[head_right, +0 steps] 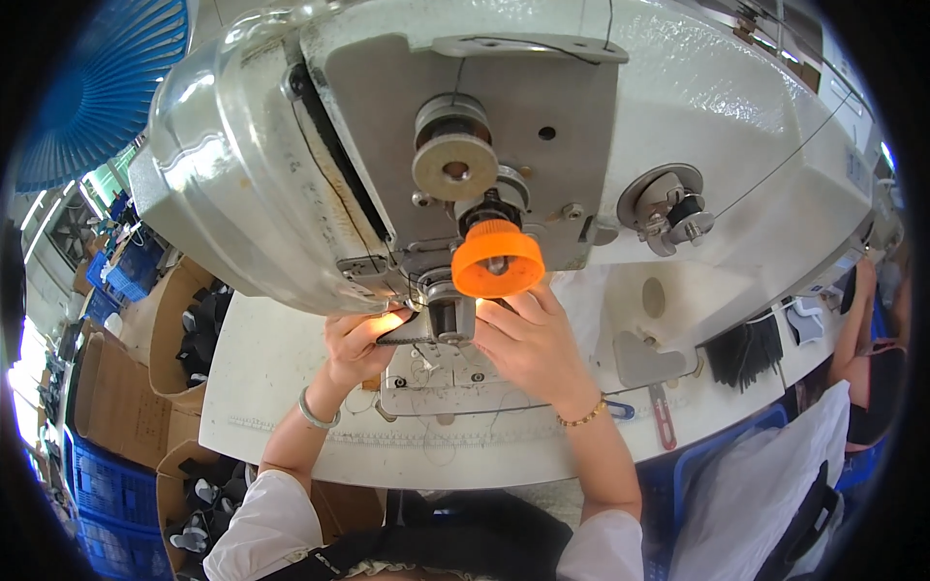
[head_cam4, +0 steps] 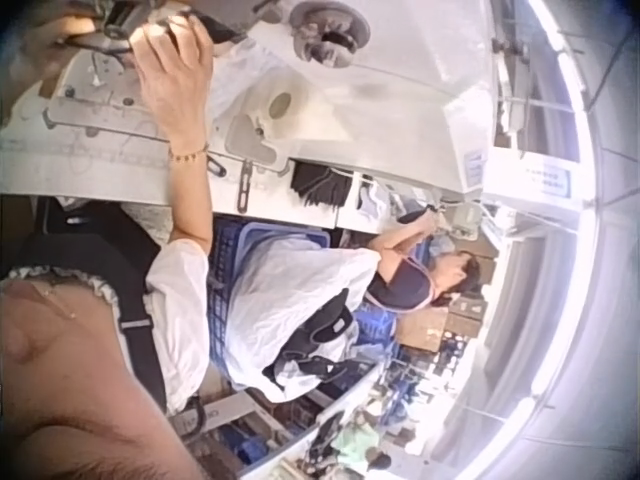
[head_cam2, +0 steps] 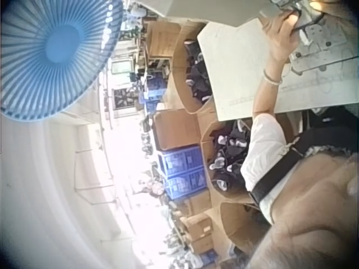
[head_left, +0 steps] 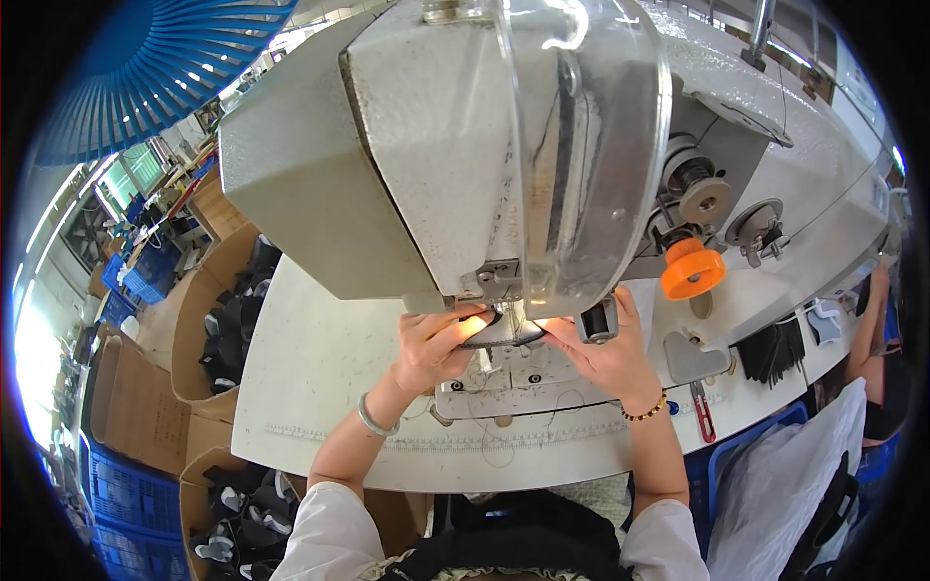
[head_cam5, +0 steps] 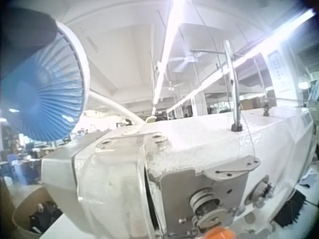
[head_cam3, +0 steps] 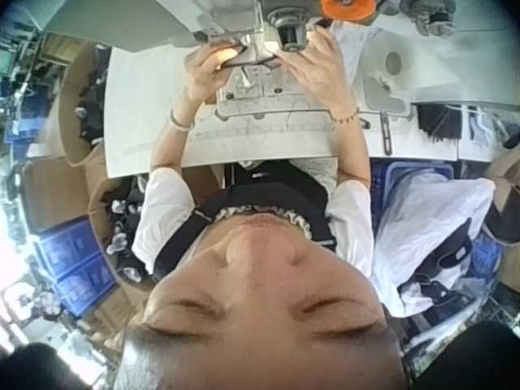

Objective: The recorder is using a sewing machine to stitch together components of a shoe.

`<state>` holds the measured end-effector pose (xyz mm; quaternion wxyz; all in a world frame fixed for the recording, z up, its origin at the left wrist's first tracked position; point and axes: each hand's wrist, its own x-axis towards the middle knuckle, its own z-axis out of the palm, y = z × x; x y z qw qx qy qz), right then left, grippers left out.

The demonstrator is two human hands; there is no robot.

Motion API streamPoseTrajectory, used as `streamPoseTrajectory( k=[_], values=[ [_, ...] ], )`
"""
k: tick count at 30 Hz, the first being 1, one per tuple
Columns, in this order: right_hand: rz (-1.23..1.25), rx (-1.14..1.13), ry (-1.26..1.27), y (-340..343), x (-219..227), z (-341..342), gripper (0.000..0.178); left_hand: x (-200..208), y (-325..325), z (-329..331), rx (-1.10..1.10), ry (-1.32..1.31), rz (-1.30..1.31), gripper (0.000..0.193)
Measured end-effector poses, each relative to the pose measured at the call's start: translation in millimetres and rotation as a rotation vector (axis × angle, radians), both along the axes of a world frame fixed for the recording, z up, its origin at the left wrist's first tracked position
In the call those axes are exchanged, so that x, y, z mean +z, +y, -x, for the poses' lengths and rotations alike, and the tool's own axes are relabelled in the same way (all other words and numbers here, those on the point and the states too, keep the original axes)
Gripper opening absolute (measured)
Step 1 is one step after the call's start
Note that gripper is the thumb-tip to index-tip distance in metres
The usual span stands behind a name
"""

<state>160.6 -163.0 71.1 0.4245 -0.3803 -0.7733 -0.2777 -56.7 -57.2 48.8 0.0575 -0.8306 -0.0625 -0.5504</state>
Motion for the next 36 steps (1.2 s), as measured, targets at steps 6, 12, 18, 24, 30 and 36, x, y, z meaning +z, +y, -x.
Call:
streamPoseTrajectory(
  k=[6, 12, 18, 24, 30, 36],
  values=[
    [0.14, 0.133, 0.086, 4, -12, 1, 0.018, 2, -11, 2, 0.059, 0.045, -0.034, 0.033],
    [0.172, 0.158, 0.097, 1, -13, 2, 0.022, 0, -13, 0, 0.068, 0.01, -0.07, 0.032],
    [0.12, 0.13, 0.061, -1, -8, 3, 0.019, -7, -10, 1, 0.083, 0.013, -0.096, 0.038],
    [0.133, 0.107, 0.006, -5, -7, 4, 0.016, -6, -9, 2, 0.05, 0.023, -0.113, 0.039],
    [0.159, 0.145, 0.06, -6, -10, 2, 0.034, -5, -21, 1, 0.028, 0.036, -0.064, 0.027],
    [0.248, 0.175, 0.1, -11, -11, -1, 0.034, -3, -23, 2, 0.023, 0.033, -0.065, 0.026]
  ],
)
